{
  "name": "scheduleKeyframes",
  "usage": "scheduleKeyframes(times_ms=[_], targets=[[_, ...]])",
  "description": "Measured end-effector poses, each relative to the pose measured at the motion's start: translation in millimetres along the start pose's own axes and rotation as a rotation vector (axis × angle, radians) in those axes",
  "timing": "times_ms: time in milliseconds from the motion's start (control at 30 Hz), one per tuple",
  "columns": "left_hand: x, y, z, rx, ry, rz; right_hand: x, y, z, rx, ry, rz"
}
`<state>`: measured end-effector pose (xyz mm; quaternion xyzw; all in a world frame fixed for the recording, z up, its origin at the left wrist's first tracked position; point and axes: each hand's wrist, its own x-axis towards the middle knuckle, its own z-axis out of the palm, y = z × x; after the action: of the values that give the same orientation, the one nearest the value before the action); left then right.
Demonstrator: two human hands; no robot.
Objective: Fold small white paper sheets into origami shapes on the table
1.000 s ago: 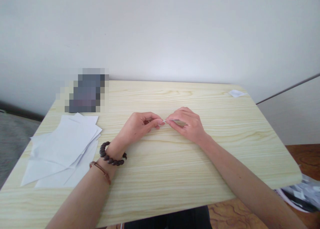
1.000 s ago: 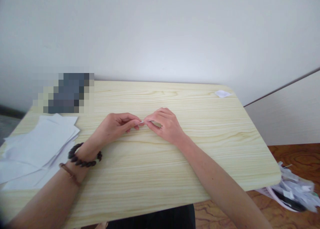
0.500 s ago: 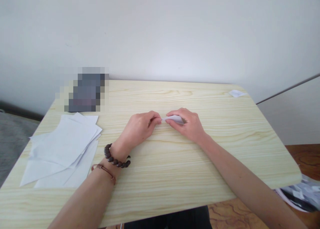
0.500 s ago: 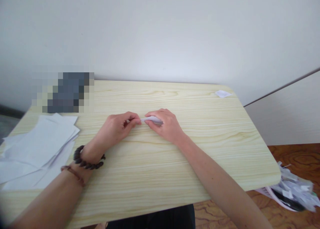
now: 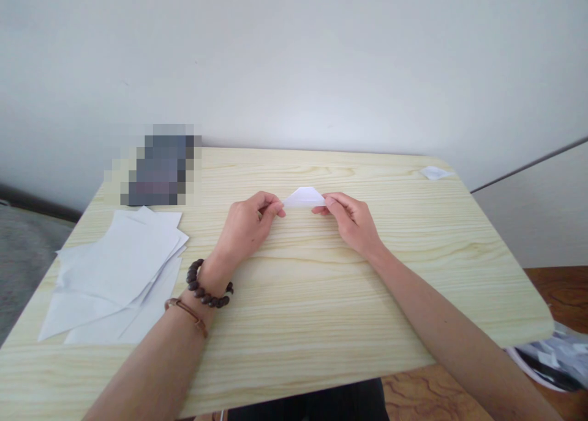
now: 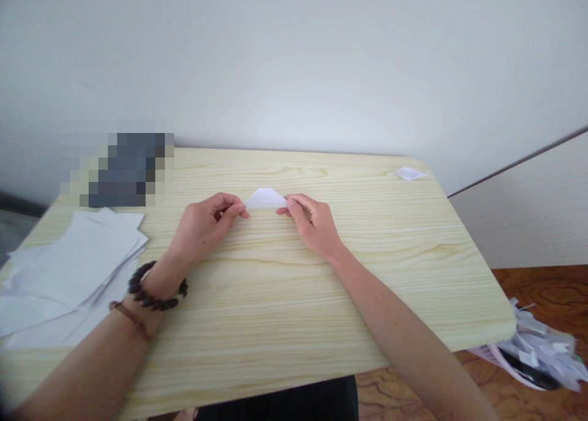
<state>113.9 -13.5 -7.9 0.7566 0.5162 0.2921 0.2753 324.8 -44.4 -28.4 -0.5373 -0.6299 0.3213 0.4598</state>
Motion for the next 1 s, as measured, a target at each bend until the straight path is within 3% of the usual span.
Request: scheduleKeyframes(times_ms=[267, 433, 600, 733, 867, 1000], targets=[[-1.3, -1.7, 0.0, 0.002, -0.067, 0.042, -0.3, -3.1, 0.8, -0.075, -0.015, 0.014], [-1.5, 3.0, 0.1, 0.054, -0.013, -0.021, -1.4, -5.8, 2.2, -0.098, -0.003, -0.002], [-2.1, 1.1, -0.2, -0.142, -0.011, -0.031, -0.7, -2.3, 1.9, 0.017, -0.001, 0.034], [-2.2, -2.1, 2.6, -0.299, -0.065, 0.044, 0.2, -0.9, 1.6, 0.111, 0.030, 0.028], [-2.1, -2.3, 5.2, -0.213, -0.060, 0.112, -1.4, -3.1, 1.0, 0.117, -0.035, 0.018], [-3.1, -0.4, 4.6, -0.110, -0.052, 0.141, -3.7, -5.9, 0.5, -0.036, -0.123, -0.056]])
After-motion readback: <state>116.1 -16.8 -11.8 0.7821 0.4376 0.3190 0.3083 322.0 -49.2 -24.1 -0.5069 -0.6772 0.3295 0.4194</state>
